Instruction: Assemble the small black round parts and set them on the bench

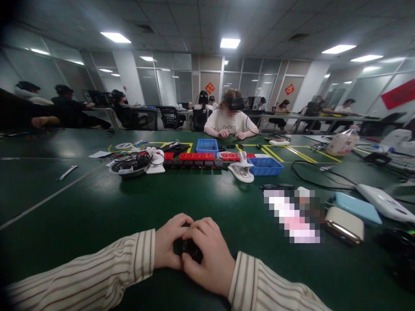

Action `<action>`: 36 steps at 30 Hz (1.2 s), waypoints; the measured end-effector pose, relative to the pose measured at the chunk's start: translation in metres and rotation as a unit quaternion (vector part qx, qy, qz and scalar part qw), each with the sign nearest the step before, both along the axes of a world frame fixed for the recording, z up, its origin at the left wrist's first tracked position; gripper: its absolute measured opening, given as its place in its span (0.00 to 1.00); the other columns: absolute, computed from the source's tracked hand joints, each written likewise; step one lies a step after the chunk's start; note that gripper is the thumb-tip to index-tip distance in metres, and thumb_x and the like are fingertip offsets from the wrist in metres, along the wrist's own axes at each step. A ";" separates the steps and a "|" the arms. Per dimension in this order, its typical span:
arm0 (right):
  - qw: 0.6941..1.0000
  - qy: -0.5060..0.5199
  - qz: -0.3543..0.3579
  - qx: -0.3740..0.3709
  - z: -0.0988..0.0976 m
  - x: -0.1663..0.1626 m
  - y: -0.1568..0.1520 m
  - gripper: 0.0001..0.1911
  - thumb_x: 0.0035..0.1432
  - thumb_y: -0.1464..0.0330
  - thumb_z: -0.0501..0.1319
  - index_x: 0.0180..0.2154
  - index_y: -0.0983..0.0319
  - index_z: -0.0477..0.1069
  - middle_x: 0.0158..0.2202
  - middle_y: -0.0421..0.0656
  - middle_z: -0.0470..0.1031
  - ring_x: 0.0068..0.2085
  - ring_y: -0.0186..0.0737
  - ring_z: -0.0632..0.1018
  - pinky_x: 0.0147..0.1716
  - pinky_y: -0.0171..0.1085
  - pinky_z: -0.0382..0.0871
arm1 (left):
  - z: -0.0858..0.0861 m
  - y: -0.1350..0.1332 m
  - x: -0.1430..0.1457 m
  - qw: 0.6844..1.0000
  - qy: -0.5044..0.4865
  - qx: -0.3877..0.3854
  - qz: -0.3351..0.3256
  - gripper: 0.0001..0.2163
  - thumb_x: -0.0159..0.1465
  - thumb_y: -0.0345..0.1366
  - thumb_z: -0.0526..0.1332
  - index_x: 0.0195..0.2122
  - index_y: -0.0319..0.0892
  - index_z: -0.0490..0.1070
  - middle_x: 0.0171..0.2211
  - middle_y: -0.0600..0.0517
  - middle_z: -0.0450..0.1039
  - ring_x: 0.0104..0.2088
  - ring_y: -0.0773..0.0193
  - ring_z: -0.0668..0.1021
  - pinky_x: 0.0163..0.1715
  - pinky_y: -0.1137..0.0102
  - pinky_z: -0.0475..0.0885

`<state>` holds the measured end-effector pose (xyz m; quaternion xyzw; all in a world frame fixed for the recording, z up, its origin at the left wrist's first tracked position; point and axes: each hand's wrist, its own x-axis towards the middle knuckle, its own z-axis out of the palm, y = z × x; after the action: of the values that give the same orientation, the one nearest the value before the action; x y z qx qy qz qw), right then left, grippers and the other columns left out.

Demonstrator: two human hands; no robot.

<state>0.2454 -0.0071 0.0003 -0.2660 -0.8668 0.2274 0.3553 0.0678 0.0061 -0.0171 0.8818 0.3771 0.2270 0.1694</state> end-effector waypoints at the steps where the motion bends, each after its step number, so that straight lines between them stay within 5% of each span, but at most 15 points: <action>1: 1.000 0.007 0.018 0.007 0.001 0.001 0.000 0.10 0.47 0.73 0.55 0.35 0.62 0.66 0.35 0.44 0.68 0.39 0.42 0.67 0.40 0.42 0.62 | 0.000 0.001 0.000 1.000 0.001 -0.005 -0.013 0.18 0.41 0.43 0.69 0.31 0.42 0.71 0.37 0.51 0.63 0.40 0.58 0.68 0.43 0.63 0.65; 6: 0.991 0.026 0.123 0.036 0.005 0.003 0.002 0.13 0.51 0.77 0.47 0.34 0.60 0.67 0.35 0.40 0.73 0.41 0.39 0.69 0.46 0.43 0.60 | 0.000 0.003 0.001 0.999 0.014 -0.014 -0.045 0.13 0.43 0.43 0.68 0.27 0.43 0.72 0.38 0.52 0.63 0.40 0.58 0.68 0.44 0.63 0.64; 9: 0.990 0.021 0.138 0.033 0.006 0.005 0.003 0.13 0.55 0.74 0.47 0.38 0.59 0.67 0.41 0.41 0.72 0.46 0.39 0.68 0.50 0.43 0.57 | -0.001 0.001 0.002 0.999 0.019 -0.007 -0.028 0.19 0.42 0.44 0.68 0.34 0.44 0.72 0.38 0.51 0.64 0.40 0.55 0.68 0.47 0.57 0.62; 13: 0.996 0.027 0.084 0.030 0.003 0.006 0.001 0.18 0.59 0.59 0.49 0.48 0.61 0.62 0.47 0.47 0.67 0.49 0.45 0.66 0.50 0.47 0.57 | 0.000 -0.003 0.002 1.000 -0.008 -0.008 0.019 0.35 0.40 0.50 0.67 0.49 0.43 0.64 0.45 0.47 0.63 0.46 0.50 0.67 0.54 0.46 0.50; 18: 0.999 0.028 -0.031 0.023 -0.002 0.000 -0.002 0.28 0.53 0.46 0.50 0.40 0.64 0.63 0.39 0.48 0.66 0.39 0.45 0.68 0.40 0.45 0.63 | -0.001 -0.009 0.005 0.998 0.011 0.007 0.056 0.32 0.39 0.52 0.67 0.44 0.41 0.66 0.40 0.48 0.65 0.43 0.52 0.68 0.55 0.45 0.46; 26: 0.996 -0.072 -0.043 0.004 -0.003 -0.003 -0.003 0.12 0.50 0.64 0.62 0.35 0.63 0.64 0.34 0.44 0.68 0.36 0.43 0.68 0.37 0.43 0.62 | -0.005 -0.005 0.003 0.999 0.025 -0.010 0.034 0.23 0.41 0.48 0.68 0.37 0.41 0.69 0.37 0.50 0.66 0.40 0.56 0.70 0.54 0.49 0.52; 32: 0.996 0.088 -0.010 0.008 -0.011 0.009 0.005 0.18 0.59 0.65 0.51 0.52 0.59 0.58 0.44 0.46 0.66 0.45 0.42 0.68 0.44 0.41 0.63 | 0.000 -0.006 0.004 0.998 0.011 -0.035 0.043 0.23 0.41 0.48 0.69 0.36 0.43 0.69 0.38 0.50 0.66 0.42 0.54 0.70 0.54 0.46 0.49; 36: 0.977 0.172 -0.090 -0.089 -0.022 0.008 0.022 0.15 0.58 0.62 0.54 0.46 0.59 0.64 0.44 0.45 0.67 0.45 0.43 0.69 0.45 0.42 0.64 | 0.004 -0.005 0.001 0.999 -0.008 -0.006 0.052 0.30 0.41 0.49 0.70 0.44 0.43 0.65 0.43 0.47 0.66 0.46 0.51 0.69 0.54 0.46 0.49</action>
<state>0.2534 0.0152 -0.0216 -0.3306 -0.7418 0.3126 0.4927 0.0687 0.0014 -0.0130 0.8583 0.4223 0.2399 0.1659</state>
